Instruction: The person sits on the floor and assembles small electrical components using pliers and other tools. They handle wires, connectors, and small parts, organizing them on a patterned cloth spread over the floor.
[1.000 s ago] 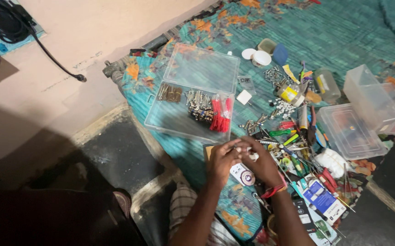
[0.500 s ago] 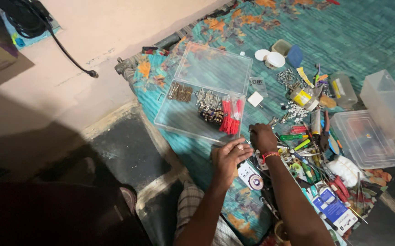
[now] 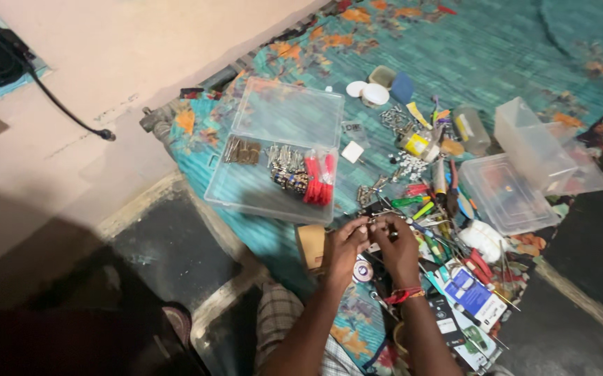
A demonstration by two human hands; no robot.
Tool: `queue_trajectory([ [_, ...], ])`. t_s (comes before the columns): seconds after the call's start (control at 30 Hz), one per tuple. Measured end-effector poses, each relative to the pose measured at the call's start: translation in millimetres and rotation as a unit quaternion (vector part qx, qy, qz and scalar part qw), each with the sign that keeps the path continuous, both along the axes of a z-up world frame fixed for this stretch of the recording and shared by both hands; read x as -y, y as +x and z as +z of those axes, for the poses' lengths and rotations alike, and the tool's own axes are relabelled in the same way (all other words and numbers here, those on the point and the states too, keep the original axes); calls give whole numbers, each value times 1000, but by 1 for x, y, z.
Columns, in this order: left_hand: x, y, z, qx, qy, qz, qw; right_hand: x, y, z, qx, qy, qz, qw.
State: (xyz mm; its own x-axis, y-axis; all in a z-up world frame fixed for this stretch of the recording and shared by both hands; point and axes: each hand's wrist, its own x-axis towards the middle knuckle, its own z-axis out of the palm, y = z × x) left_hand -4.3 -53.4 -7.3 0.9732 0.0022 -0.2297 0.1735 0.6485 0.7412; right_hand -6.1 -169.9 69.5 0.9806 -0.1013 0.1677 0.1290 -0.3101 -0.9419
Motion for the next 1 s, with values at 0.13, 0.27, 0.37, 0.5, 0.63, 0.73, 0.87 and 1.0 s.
queue_trajectory([
  [0.13,10,-5,-3,21,-30,-47,998,10,-12,7,23,-165,-22,986],
  [0.27,18,-6,-10,27,-40,-68,997,18,-21,-2,77,-205,-17,976],
  [0.37,23,-4,-17,0,-36,-79,996,22,-27,-4,77,-187,-27,979],
  [0.5,24,-2,-23,2,-43,-84,996,26,-30,-5,42,-150,-35,987],
  [0.63,21,0,-23,-21,-77,-55,995,32,-12,-21,-22,-46,-58,997],
  [0.73,8,1,-19,-8,-133,-39,990,32,20,-47,-34,-47,-60,997],
  [0.87,-3,-1,-10,10,-139,-3,990,26,70,-88,70,-192,26,978],
  [1.0,-3,-1,-3,24,-141,25,989,11,101,-113,49,-338,86,936],
])
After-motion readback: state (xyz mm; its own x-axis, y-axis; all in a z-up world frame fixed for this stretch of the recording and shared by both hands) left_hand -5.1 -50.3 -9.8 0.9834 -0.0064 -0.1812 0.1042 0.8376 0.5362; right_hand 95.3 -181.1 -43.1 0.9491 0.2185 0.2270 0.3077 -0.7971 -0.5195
